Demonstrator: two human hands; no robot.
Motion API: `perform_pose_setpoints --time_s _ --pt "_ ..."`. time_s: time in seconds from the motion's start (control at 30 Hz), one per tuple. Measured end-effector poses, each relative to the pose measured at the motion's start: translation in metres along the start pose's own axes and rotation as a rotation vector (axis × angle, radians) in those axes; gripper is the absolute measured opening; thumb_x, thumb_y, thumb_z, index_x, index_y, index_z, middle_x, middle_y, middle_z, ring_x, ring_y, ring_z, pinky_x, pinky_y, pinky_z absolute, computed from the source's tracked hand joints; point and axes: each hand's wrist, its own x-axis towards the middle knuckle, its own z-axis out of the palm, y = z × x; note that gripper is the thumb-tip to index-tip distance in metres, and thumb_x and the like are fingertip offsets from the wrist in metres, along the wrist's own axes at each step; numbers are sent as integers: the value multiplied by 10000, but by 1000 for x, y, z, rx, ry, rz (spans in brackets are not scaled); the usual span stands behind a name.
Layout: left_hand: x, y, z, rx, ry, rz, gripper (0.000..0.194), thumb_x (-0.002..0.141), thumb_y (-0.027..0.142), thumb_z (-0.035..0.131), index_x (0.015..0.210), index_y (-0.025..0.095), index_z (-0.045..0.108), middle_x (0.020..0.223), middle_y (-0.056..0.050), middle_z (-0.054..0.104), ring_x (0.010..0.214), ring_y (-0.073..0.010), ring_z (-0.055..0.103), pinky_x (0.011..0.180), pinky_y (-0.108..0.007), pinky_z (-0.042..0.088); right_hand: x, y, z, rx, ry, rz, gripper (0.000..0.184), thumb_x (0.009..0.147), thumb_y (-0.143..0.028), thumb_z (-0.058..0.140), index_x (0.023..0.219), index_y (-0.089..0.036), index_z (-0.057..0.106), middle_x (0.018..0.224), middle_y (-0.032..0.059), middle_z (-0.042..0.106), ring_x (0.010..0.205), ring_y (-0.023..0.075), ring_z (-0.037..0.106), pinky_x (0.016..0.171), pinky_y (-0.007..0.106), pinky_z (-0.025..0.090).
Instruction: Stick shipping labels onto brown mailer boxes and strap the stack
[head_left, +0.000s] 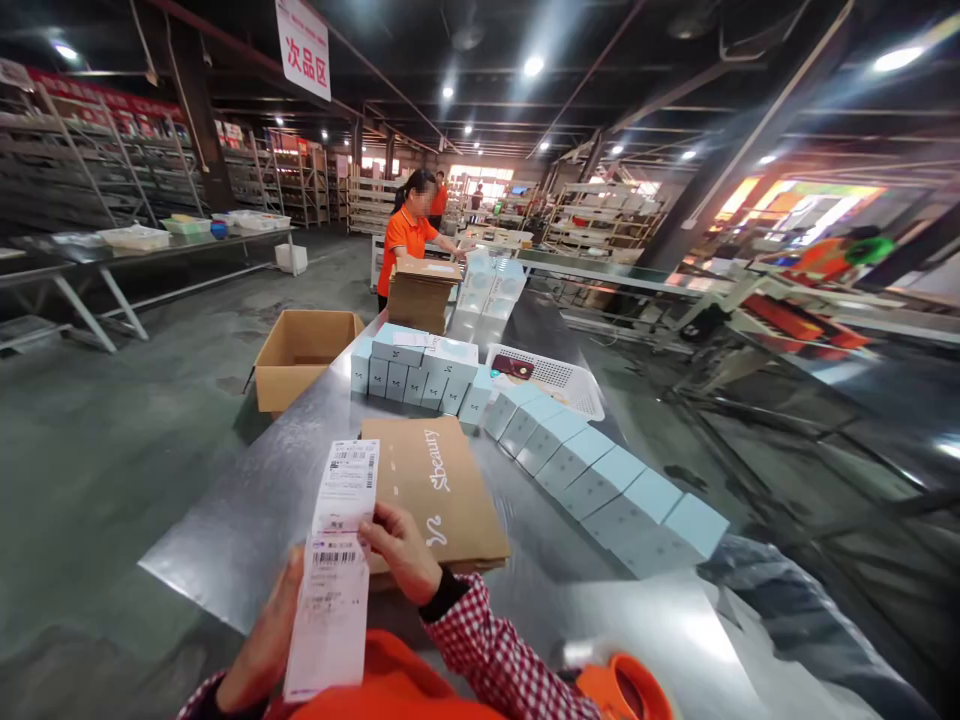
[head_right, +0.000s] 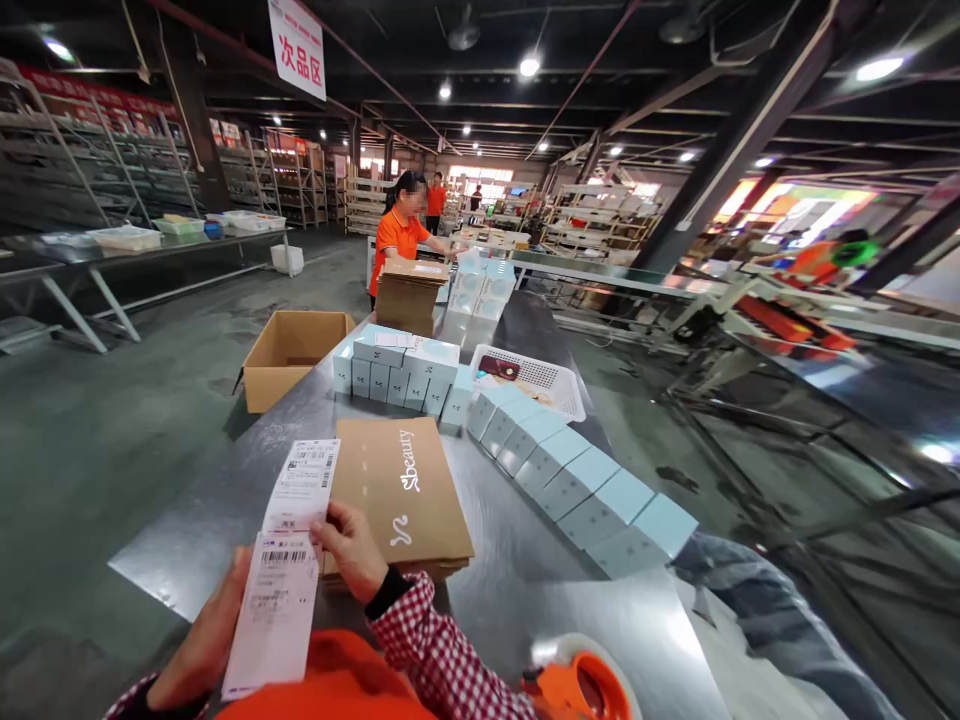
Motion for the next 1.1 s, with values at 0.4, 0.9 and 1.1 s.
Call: perform_pose_setpoints --time_s 0.4,0.9,1.1 --pt "14 -8 3 -4 -51 46 458 827 487 639 1136 149 634 1054 -105 706 915 -240 663 806 -317 521 -1 7 -5 -31 -30 -11 368 717 -422 740 979 -165 700 874 35 703 783 170 614 788 315 487" --pt "18 -10 9 50 -82 50 444 862 440 615 1214 169 603 1121 -92 691 995 -241 645 826 -298 511 -6 9 -13 25 4 -41 371 715 -421 742 995 -182 699 944 39 707 862 197 635 887 373 484" --pt "16 -9 11 49 -30 28 488 795 492 669 1141 149 639 1095 -98 705 958 -258 661 810 -305 523 -5 10 -13 47 -3 -50 332 721 -377 740 988 -184 702 939 31 710 860 187 638 896 361 477"
